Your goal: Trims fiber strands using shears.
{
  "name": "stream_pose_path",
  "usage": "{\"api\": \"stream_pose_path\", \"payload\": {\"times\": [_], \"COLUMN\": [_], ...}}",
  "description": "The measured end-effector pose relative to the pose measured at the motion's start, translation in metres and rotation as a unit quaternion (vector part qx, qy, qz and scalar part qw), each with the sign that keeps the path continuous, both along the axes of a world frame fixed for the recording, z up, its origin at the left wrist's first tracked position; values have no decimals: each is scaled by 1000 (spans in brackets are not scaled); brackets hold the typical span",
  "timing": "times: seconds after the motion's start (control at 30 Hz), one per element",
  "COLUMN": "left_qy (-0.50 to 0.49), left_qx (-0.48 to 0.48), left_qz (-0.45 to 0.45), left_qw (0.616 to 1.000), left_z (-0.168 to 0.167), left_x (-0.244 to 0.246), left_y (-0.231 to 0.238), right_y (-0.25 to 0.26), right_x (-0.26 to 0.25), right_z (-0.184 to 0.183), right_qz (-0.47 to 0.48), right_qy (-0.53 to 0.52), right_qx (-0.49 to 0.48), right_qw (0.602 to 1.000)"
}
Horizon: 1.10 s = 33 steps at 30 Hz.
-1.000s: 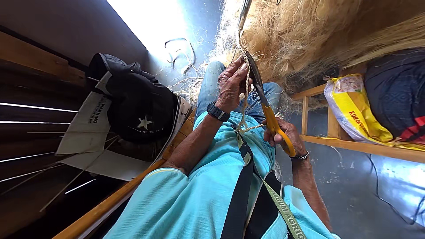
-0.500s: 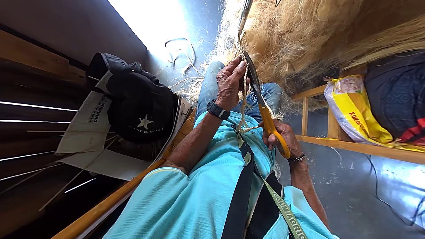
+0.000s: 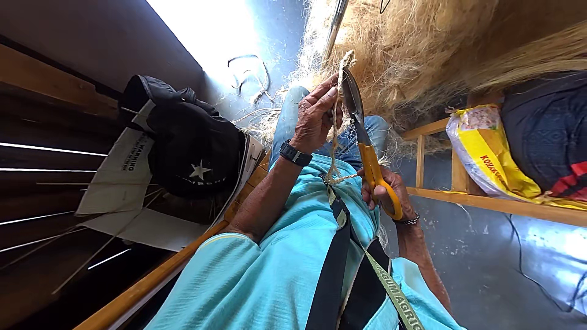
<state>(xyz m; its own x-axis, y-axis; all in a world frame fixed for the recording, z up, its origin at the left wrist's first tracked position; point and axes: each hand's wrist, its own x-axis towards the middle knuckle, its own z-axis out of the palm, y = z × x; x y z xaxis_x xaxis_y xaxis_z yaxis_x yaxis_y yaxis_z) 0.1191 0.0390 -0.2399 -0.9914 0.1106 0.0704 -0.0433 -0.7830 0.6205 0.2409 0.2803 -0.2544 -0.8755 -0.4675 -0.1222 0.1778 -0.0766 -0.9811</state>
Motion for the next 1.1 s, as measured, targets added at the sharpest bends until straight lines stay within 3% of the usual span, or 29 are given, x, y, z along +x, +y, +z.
{"api": "stream_pose_path", "payload": {"times": [0.37,0.67,0.87,1.1], "left_qy": [24,2,-5,21], "left_qx": [16,114,24,-25], "left_qz": [-54,-69,10,38], "left_qw": [998,991,1000,999], "left_z": [0,-3,-1,5], "left_x": [-6,-6,-10,-13], "left_y": [-11,-11,-8,-4], "right_y": [10,30,29,28], "right_x": [5,9,12,6], "right_z": [-3,-2,5,7], "right_qz": [25,67,126,176], "right_qy": [12,-15,-36,-80], "right_qx": [-4,-43,-82,-126], "right_qw": [1000,997,988,973]}}
